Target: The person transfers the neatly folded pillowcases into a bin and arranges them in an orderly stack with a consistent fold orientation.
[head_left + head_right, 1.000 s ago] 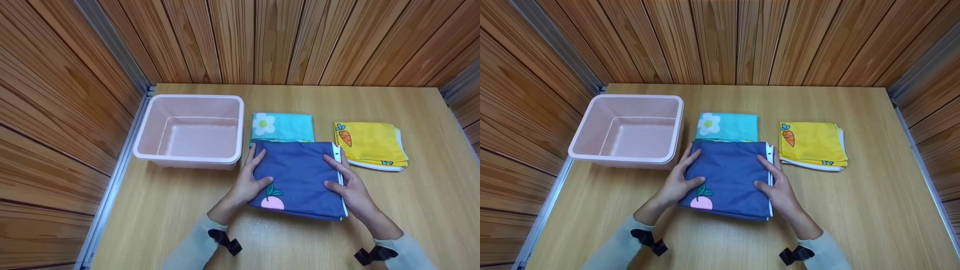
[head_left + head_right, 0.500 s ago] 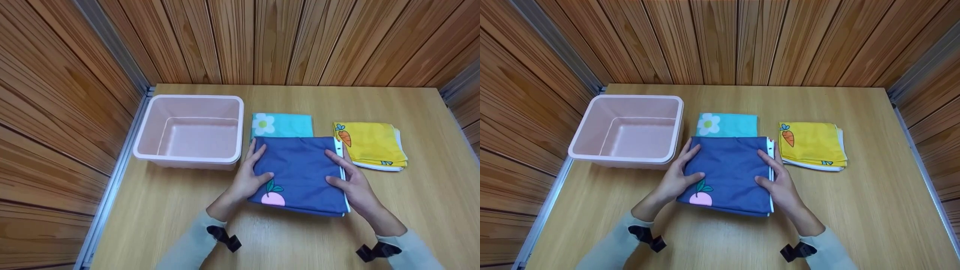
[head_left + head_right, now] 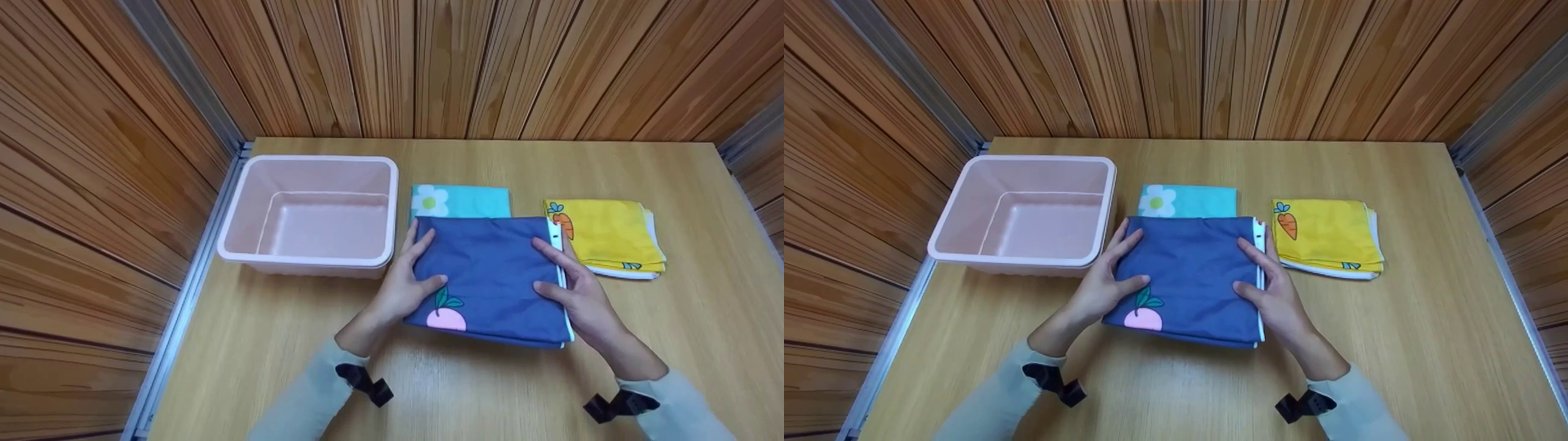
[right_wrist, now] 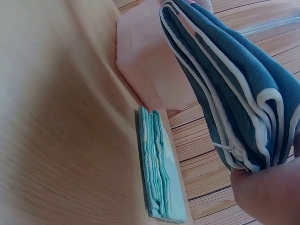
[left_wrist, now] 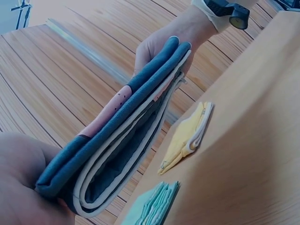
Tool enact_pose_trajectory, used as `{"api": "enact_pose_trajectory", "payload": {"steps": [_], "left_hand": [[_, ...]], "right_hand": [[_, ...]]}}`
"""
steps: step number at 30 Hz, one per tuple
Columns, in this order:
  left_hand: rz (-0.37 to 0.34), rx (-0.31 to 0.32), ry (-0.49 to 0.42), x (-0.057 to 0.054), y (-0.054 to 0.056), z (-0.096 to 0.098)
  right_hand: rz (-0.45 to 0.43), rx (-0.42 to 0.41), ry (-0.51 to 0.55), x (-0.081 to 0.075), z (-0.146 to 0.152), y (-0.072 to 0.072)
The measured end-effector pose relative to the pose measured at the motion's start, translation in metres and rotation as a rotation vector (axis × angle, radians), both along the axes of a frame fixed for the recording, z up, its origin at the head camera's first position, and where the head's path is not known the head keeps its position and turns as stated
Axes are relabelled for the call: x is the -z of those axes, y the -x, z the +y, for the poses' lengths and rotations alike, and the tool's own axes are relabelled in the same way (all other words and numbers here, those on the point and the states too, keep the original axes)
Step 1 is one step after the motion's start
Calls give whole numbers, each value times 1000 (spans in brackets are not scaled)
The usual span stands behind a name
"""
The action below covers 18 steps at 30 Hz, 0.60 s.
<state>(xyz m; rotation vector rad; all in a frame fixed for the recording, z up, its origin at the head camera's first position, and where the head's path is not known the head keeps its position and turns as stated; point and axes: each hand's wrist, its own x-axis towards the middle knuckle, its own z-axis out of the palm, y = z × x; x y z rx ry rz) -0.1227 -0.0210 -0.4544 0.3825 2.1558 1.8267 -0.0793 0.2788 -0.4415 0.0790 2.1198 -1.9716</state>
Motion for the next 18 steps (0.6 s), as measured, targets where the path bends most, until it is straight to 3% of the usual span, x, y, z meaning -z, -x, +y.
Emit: {"api": "enact_pose_trajectory", "payload": {"steps": [4,13,18], "left_hand": [[15,-2,-12,-4,1,0],[-9,-1,-11,-10,5,-2],[-15,2,-27,-14,7,-3]], "right_hand": [[32,-3,57,-2,-1,2],[8,-1,83,-9,0,4],[41,-14,97,-11,-1,7]]}}
